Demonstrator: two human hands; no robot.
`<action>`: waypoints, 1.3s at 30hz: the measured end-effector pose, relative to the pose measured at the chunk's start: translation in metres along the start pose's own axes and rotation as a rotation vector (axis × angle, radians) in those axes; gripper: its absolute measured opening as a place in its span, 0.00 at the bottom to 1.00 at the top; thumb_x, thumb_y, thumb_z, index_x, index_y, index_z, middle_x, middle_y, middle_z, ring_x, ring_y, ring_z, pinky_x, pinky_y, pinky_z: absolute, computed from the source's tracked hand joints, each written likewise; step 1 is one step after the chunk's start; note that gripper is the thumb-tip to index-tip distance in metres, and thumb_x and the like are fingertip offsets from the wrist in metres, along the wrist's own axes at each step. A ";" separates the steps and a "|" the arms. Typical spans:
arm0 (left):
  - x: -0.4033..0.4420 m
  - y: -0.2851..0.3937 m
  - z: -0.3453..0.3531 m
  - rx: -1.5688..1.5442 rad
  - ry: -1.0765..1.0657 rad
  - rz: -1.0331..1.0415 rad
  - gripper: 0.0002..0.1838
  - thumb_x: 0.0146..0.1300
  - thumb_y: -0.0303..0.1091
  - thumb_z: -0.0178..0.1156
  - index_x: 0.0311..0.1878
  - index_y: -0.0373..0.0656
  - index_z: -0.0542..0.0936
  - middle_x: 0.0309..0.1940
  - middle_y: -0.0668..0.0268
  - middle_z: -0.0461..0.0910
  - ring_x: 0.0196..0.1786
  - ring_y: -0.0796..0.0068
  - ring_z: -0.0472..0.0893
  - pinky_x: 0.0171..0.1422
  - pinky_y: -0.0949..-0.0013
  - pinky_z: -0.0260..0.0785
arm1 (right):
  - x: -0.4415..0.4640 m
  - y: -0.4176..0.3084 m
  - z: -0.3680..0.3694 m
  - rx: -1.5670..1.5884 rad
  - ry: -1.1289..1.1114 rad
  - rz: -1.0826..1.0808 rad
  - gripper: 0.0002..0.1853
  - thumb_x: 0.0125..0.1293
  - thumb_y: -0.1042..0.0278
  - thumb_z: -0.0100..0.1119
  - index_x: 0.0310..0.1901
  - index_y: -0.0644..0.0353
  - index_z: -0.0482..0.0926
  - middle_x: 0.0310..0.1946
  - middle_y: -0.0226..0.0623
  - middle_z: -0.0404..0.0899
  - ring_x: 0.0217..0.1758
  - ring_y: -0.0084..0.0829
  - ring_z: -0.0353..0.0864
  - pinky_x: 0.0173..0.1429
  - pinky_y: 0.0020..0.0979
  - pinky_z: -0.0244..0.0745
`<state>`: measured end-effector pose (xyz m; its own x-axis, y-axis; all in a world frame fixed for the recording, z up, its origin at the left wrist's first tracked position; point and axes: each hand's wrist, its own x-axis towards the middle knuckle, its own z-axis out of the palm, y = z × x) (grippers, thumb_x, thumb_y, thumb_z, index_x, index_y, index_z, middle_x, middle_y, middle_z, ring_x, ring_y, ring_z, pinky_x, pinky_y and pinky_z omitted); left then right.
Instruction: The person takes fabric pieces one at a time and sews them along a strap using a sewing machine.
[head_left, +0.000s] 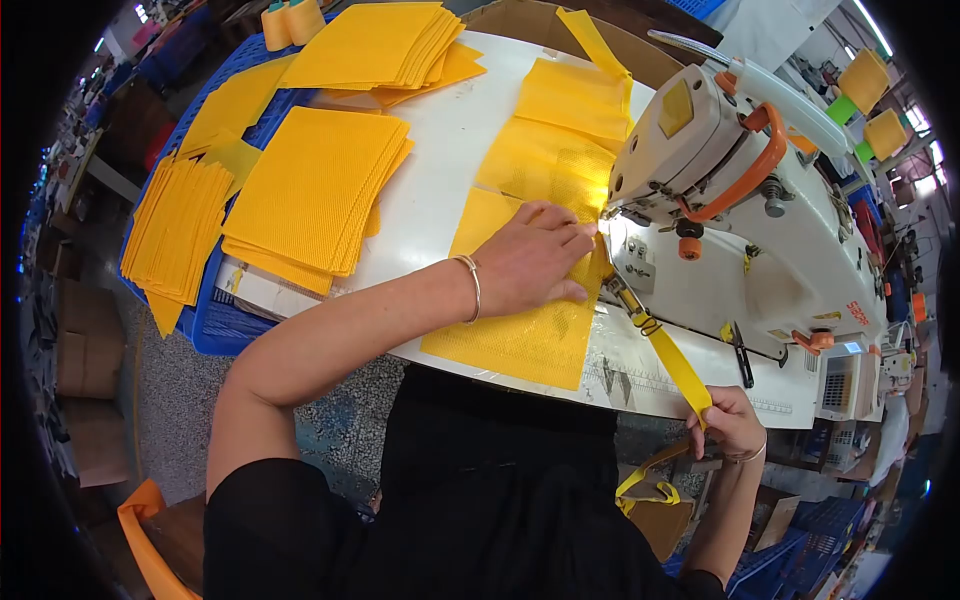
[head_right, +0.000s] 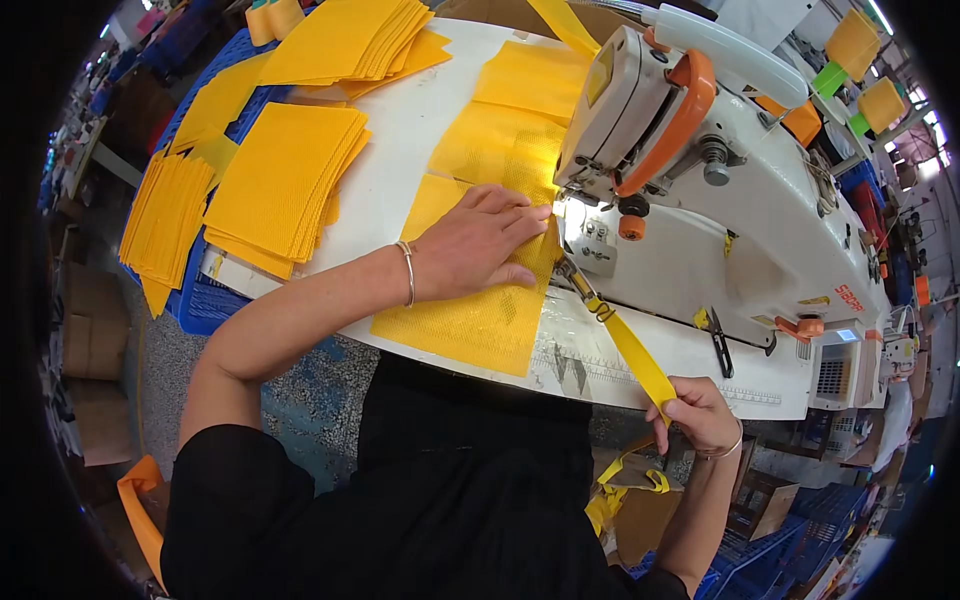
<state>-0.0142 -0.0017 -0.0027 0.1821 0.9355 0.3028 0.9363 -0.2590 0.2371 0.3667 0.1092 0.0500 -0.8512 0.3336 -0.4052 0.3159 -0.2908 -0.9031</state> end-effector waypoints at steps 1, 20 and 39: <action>0.000 0.000 0.002 -0.017 0.025 -0.007 0.31 0.68 0.56 0.58 0.63 0.39 0.73 0.66 0.60 0.75 0.70 0.62 0.68 0.76 0.58 0.51 | 0.001 0.000 -0.001 0.008 -0.015 -0.007 0.11 0.70 0.69 0.58 0.37 0.71 0.81 0.19 0.42 0.81 0.11 0.30 0.74 0.21 0.24 0.71; 0.005 0.010 0.003 0.111 0.116 -0.024 0.24 0.71 0.52 0.57 0.59 0.44 0.76 0.51 0.64 0.74 0.54 0.64 0.70 0.64 0.63 0.62 | -0.009 0.024 -0.032 0.152 -0.087 -0.112 0.11 0.65 0.72 0.58 0.36 0.74 0.82 0.21 0.47 0.82 0.12 0.36 0.78 0.21 0.27 0.76; 0.005 0.008 0.003 0.044 0.224 0.052 0.18 0.70 0.46 0.60 0.56 0.46 0.78 0.49 0.69 0.75 0.50 0.67 0.72 0.56 0.67 0.67 | -0.007 0.029 -0.038 0.215 -0.135 -0.199 0.09 0.57 0.79 0.53 0.35 0.75 0.81 0.18 0.47 0.81 0.12 0.38 0.78 0.20 0.29 0.78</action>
<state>-0.0047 0.0011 -0.0017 0.1640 0.8433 0.5118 0.9406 -0.2900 0.1765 0.3974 0.1322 0.0211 -0.9398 0.2850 -0.1884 0.0546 -0.4192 -0.9063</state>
